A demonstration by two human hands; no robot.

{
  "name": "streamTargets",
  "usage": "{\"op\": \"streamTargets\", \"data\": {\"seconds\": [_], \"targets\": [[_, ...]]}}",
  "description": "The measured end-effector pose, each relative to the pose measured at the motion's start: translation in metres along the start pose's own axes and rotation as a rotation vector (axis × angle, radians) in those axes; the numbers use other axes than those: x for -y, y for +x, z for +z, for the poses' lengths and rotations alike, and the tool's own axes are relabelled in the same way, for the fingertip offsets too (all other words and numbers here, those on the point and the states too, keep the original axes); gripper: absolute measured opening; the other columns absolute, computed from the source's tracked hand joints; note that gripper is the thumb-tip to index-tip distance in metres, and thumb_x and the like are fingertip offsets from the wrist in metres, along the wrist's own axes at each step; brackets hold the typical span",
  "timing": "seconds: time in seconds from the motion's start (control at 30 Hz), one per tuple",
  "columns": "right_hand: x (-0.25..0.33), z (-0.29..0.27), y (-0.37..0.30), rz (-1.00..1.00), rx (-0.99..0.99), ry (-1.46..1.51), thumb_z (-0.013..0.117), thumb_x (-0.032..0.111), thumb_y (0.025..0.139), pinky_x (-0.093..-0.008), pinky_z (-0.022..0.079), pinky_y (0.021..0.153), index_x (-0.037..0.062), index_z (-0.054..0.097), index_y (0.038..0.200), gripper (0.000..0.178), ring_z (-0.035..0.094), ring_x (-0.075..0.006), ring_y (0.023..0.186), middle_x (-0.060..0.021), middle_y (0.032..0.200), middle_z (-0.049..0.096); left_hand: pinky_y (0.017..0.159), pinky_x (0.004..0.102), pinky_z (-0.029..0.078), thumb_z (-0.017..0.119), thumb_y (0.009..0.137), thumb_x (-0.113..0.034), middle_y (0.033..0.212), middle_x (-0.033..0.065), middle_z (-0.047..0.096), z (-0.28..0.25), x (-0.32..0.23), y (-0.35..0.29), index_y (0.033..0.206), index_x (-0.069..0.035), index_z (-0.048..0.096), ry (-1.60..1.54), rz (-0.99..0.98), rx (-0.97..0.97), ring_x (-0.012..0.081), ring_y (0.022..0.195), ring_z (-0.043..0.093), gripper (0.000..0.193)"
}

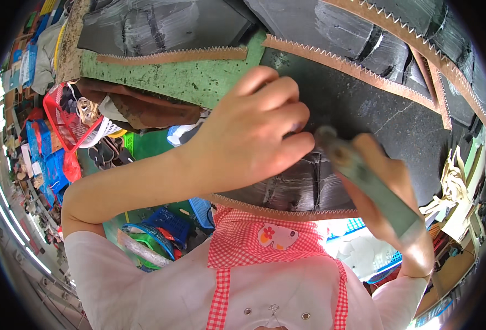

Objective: The worker assembles shoe upper components by hammering seams and attaching linings.

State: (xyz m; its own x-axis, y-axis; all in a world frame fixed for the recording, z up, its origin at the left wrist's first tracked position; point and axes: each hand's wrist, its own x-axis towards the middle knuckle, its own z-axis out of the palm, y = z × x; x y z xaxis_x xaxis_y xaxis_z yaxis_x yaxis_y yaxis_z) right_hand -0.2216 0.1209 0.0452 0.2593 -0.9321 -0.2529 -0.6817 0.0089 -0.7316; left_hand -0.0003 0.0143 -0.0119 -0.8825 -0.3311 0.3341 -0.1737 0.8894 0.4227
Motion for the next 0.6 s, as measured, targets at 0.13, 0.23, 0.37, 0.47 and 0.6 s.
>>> {"op": "streamTargets", "data": {"seconds": [0.13,0.23,0.37,0.47,0.6], "targets": [[0.006,-0.007,0.01,0.018,-0.186,-0.026,0.064,-0.001,0.09,-0.0385,0.044,0.05,-0.0006,0.059,0.101,0.012,0.064,-0.038,0.062,-0.0169,0.081,0.058,0.088,0.0423,0.044,0.077,0.066,-0.016,0.09,-0.002,0.063,-0.001,-0.002,-0.001,0.084,-0.014,0.073,0.089,0.039,0.067,0.0215,0.091,0.057,0.019],[0.009,0.009,0.002,0.048,0.025,-0.098,0.064,0.0,0.092,-0.0371,0.044,0.05,-0.0014,0.061,0.106,0.014,0.064,-0.0316,0.059,-0.0182,0.083,0.061,0.089,0.041,0.042,0.084,0.065,-0.018,0.095,-0.003,0.061,-0.009,0.008,-0.002,0.085,-0.017,0.073,-0.104,-0.115,0.019,0.0218,0.095,0.056,0.022],[-0.001,-0.001,0.01,-0.217,-0.095,-0.186,0.064,0.001,0.094,-0.0353,0.045,0.053,-0.0017,0.061,0.111,0.018,0.062,-0.0303,0.058,-0.0188,0.08,0.06,0.088,0.0371,0.04,0.087,0.066,-0.018,0.095,-0.0049,0.061,-0.006,0.016,-0.016,0.084,-0.02,0.073,-0.268,-0.223,0.001,0.0216,0.096,0.056,0.022],[0.017,-0.009,0.011,0.086,-0.187,0.014,0.063,0.0,0.093,-0.036,0.046,0.053,-0.0022,0.06,0.112,0.02,0.063,-0.0318,0.06,-0.0175,0.083,0.06,0.088,0.0376,0.041,0.086,0.066,-0.017,0.093,-0.0059,0.063,-0.004,0.013,-0.016,0.084,-0.02,0.073,-0.19,-0.169,0.018,0.0214,0.096,0.056,0.022],[0.013,-0.001,0.011,0.027,0.124,0.018,0.06,-0.001,0.092,-0.0355,0.045,0.053,-0.0023,0.057,0.109,0.017,0.061,-0.0411,0.066,-0.0165,0.082,0.055,0.087,0.039,0.041,0.084,0.067,-0.021,0.092,-0.006,0.063,-0.006,0.008,-0.014,0.083,-0.02,0.073,0.007,0.013,-0.011,0.0201,0.095,0.057,0.019]]}}
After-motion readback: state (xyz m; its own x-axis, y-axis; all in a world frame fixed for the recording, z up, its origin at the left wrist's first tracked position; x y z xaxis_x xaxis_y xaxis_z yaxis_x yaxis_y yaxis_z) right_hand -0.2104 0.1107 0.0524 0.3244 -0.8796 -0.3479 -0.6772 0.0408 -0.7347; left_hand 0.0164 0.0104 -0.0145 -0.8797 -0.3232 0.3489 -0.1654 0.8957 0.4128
